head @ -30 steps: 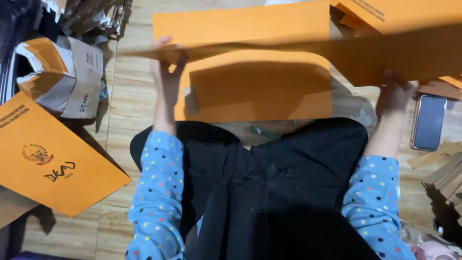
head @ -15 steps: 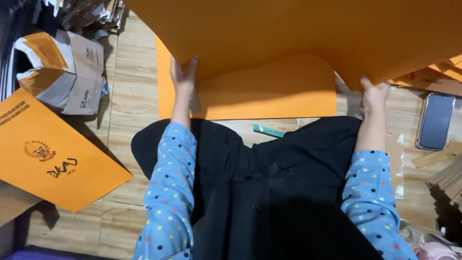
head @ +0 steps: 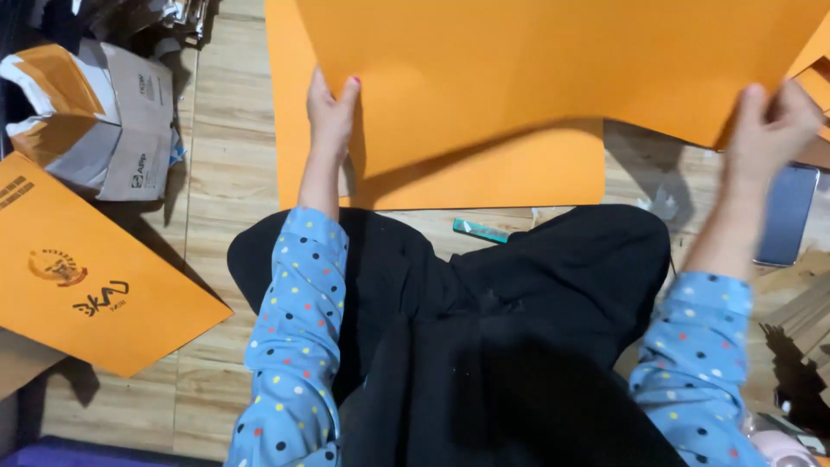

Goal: The person is folding orange folders and using a small cardboard template and a marking tool to align and crease them.

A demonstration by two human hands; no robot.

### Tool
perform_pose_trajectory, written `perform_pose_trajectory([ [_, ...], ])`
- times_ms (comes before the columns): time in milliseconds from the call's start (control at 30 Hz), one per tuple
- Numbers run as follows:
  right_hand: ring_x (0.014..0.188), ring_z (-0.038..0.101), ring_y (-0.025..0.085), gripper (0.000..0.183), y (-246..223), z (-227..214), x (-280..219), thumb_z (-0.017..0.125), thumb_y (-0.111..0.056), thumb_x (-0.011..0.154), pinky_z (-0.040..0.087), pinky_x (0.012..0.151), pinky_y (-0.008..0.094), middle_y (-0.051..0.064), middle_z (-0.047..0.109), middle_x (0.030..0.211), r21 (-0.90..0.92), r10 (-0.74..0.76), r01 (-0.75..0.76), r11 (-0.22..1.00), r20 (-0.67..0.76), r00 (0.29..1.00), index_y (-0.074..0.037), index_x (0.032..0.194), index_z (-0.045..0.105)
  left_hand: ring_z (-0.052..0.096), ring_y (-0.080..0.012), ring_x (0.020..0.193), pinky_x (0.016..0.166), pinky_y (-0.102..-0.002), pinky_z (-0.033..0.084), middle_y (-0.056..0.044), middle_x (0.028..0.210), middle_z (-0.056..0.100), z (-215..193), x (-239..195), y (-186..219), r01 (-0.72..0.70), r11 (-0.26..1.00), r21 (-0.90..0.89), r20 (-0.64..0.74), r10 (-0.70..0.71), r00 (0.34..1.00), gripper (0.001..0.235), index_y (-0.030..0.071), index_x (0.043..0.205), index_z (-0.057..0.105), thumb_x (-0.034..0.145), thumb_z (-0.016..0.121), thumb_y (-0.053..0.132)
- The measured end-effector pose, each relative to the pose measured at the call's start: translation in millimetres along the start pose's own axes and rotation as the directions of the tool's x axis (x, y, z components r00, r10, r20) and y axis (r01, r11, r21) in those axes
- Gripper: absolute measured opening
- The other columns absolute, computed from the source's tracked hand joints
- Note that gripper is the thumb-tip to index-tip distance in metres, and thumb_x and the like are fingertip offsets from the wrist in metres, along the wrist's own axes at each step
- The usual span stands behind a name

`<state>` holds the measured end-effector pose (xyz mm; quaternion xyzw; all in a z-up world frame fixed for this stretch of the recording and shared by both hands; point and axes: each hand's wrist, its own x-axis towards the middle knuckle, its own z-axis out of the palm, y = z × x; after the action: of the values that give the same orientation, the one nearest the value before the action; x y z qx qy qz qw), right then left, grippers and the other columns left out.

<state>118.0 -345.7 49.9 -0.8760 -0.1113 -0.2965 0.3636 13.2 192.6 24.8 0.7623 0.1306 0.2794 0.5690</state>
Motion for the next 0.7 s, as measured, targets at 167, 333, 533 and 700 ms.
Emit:
perform_pose_trajectory([
  [167, 0.065, 0.023, 0.008, 0.038, -115, -21, 42, 0.049, 0.005, 0.095, 0.017, 0.053, 0.029, -0.003, 0.024, 0.067, -0.045, 0.266, -0.278, 0.960, 0.469, 0.842, -0.011, 0.068, 0.027, 0.061, -0.0180, 0.095, 0.085, -0.029, 0.046, -0.009, 0.103, 0.064, 41, -38, -36, 0.421, 0.907, -0.012, 0.144, -0.415, 0.898, 0.031, 0.006, 0.105, 0.053, 0.075, 0.054, 0.011],
  [333, 0.063, 0.060, 0.031, 0.029, -176, 95, -24, 0.047, -0.008, 0.074, 0.045, 0.055, 0.041, 0.013, 0.064, 0.071, -0.388, -0.001, 0.240, 0.890, 0.524, 0.851, -0.009, 0.098, 0.065, 0.060, -0.0215, 0.098, 0.086, -0.031, 0.046, -0.010, 0.106, 0.062, 59, -56, -42, 0.722, 0.691, -0.016, 0.205, -0.705, 0.679, 0.031, 0.004, 0.107, 0.051, 0.077, 0.054, 0.008],
  [533, 0.053, 0.063, 0.029, 0.030, -246, 191, -121, 0.051, -0.003, 0.072, 0.051, 0.046, 0.039, 0.009, 0.054, 0.073, -0.352, -0.068, 0.375, 0.858, 0.646, 0.760, -0.004, 0.101, 0.053, 0.036, -0.0348, 0.123, 0.102, -0.045, 0.032, -0.022, 0.129, 0.042, 53, -64, -64, 0.720, 0.693, 0.038, 0.195, -0.712, 0.675, 0.077, -0.004, 0.127, 0.039, 0.076, 0.071, 0.044],
  [700, 0.053, 0.064, 0.023, 0.031, -265, 204, -156, 0.055, -0.004, 0.073, 0.053, 0.045, 0.034, 0.011, 0.055, 0.085, -0.339, -0.164, 0.487, 0.805, 0.661, 0.732, 0.001, 0.104, 0.054, 0.065, -0.0199, 0.081, 0.067, -0.033, 0.057, -0.007, 0.085, 0.066, 71, -67, -52, 0.684, 0.727, -0.068, 0.124, -0.674, 0.728, 0.052, 0.008, 0.096, 0.061, 0.054, 0.089, 0.018],
])
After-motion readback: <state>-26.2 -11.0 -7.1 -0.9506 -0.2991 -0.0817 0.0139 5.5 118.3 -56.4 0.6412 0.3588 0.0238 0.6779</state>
